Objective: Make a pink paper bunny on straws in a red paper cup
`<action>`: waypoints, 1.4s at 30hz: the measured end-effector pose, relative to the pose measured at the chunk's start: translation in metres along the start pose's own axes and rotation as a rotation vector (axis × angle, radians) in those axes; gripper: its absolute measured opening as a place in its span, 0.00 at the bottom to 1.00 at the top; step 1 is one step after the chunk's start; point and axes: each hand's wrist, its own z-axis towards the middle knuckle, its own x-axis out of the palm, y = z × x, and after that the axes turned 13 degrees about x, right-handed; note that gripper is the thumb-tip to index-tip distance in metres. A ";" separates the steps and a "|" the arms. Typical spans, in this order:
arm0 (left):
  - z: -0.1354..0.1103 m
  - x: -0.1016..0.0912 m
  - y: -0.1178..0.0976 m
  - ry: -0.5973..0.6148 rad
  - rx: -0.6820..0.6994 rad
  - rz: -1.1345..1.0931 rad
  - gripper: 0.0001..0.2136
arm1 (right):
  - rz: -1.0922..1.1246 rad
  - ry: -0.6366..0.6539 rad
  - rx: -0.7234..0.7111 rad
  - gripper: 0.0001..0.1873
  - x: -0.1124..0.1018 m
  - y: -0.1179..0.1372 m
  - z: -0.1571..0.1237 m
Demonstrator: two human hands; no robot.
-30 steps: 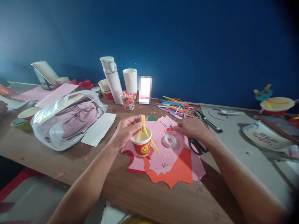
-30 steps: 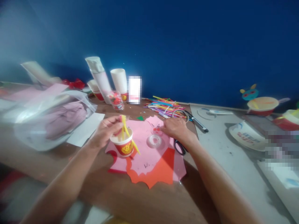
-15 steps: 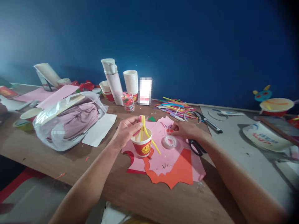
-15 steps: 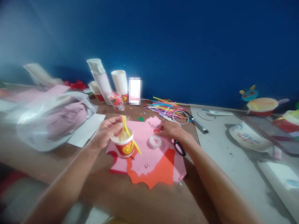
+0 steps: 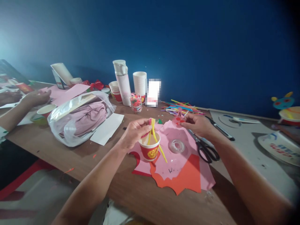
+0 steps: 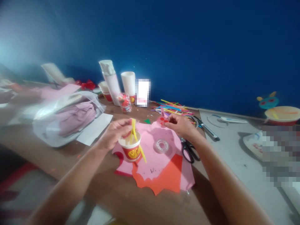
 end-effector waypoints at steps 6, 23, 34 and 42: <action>-0.002 0.012 -0.003 0.013 -0.052 -0.057 0.11 | 0.614 0.166 -0.103 0.11 0.009 0.040 -0.030; -0.001 0.024 -0.001 0.058 -0.025 -0.010 0.08 | 0.641 0.105 -0.106 0.06 0.032 0.071 -0.042; -0.001 0.025 -0.001 0.038 -0.006 -0.049 0.06 | 0.740 0.083 -0.076 0.08 0.040 0.070 -0.041; -0.002 0.025 0.001 0.047 0.023 -0.048 0.07 | 0.889 0.096 -0.002 0.10 0.052 0.065 -0.041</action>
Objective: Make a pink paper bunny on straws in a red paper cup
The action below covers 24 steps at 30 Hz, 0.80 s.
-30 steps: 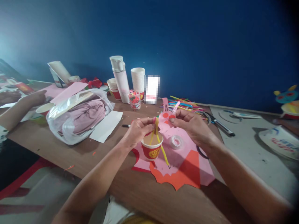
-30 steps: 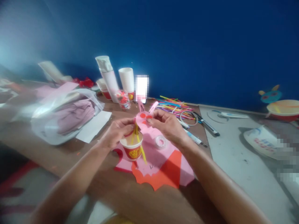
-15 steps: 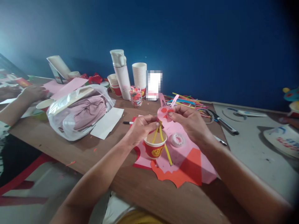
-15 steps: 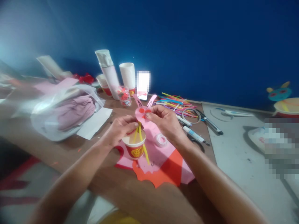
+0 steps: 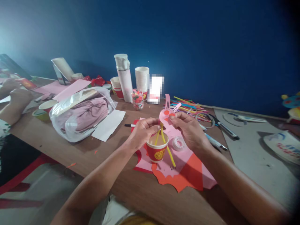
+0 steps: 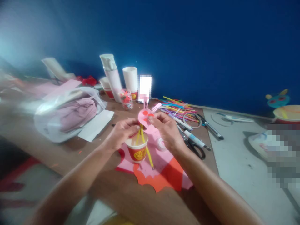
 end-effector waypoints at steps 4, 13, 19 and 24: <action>0.000 -0.001 0.001 0.018 0.008 0.023 0.07 | 0.010 0.023 -0.001 0.10 0.001 0.002 -0.001; -0.001 0.002 -0.001 0.022 -0.038 0.014 0.08 | -0.021 0.039 -0.018 0.08 0.002 0.009 -0.002; 0.000 0.002 -0.001 0.004 -0.012 0.026 0.08 | -0.064 0.000 -0.023 0.09 0.006 0.006 -0.004; -0.001 0.002 -0.001 0.005 -0.011 0.030 0.06 | -0.063 0.014 -0.045 0.08 0.002 0.006 -0.002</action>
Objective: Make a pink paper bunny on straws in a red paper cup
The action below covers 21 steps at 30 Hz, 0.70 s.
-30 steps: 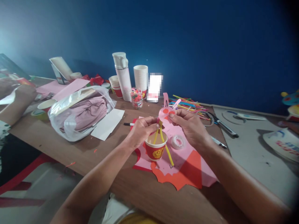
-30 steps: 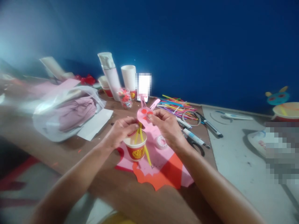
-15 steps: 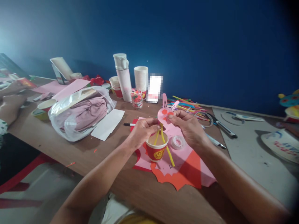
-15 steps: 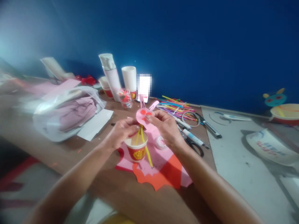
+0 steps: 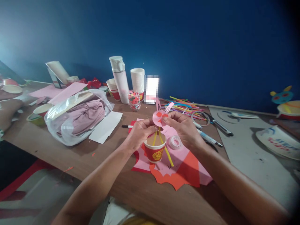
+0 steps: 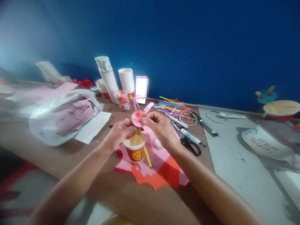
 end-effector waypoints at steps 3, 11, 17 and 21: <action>-0.001 0.000 0.001 -0.012 -0.041 -0.064 0.07 | 0.089 -0.024 -0.054 0.08 -0.012 0.009 0.003; 0.001 0.000 0.005 -0.030 -0.039 -0.085 0.08 | 0.173 0.027 -0.004 0.08 -0.016 0.017 -0.004; 0.001 -0.003 0.004 -0.005 -0.034 -0.085 0.09 | 0.099 0.076 0.053 0.08 0.001 0.004 -0.009; 0.000 -0.002 0.002 0.011 -0.023 -0.059 0.08 | 0.075 0.044 0.050 0.09 0.000 0.001 -0.006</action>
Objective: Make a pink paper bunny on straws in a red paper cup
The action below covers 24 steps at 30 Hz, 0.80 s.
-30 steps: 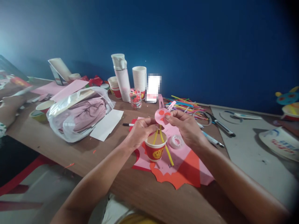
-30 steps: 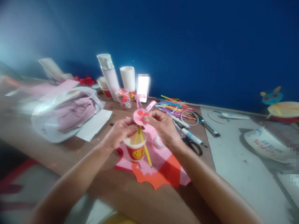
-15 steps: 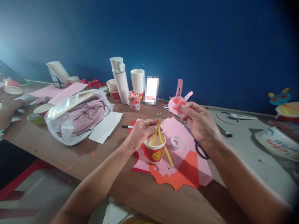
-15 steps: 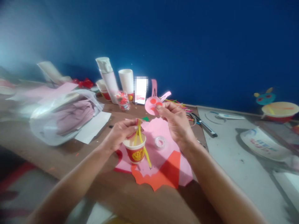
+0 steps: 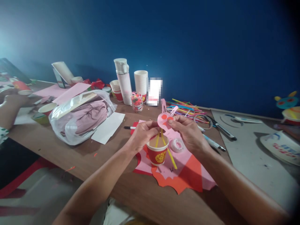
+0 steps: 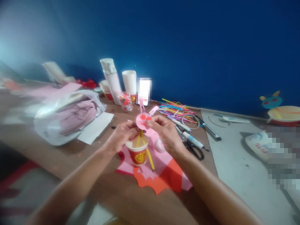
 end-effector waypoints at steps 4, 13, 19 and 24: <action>-0.001 0.002 -0.001 -0.037 -0.033 -0.050 0.10 | 0.039 -0.043 -0.006 0.10 -0.004 -0.002 0.005; 0.000 0.002 0.003 -0.098 -0.027 -0.048 0.10 | 0.316 -0.100 0.023 0.13 -0.002 -0.006 0.006; -0.001 0.003 0.001 -0.105 -0.017 -0.002 0.10 | 0.183 -0.107 -0.009 0.13 0.006 -0.015 -0.001; 0.000 0.003 0.000 -0.092 0.002 0.028 0.09 | 0.144 -0.095 -0.028 0.11 0.010 -0.017 -0.005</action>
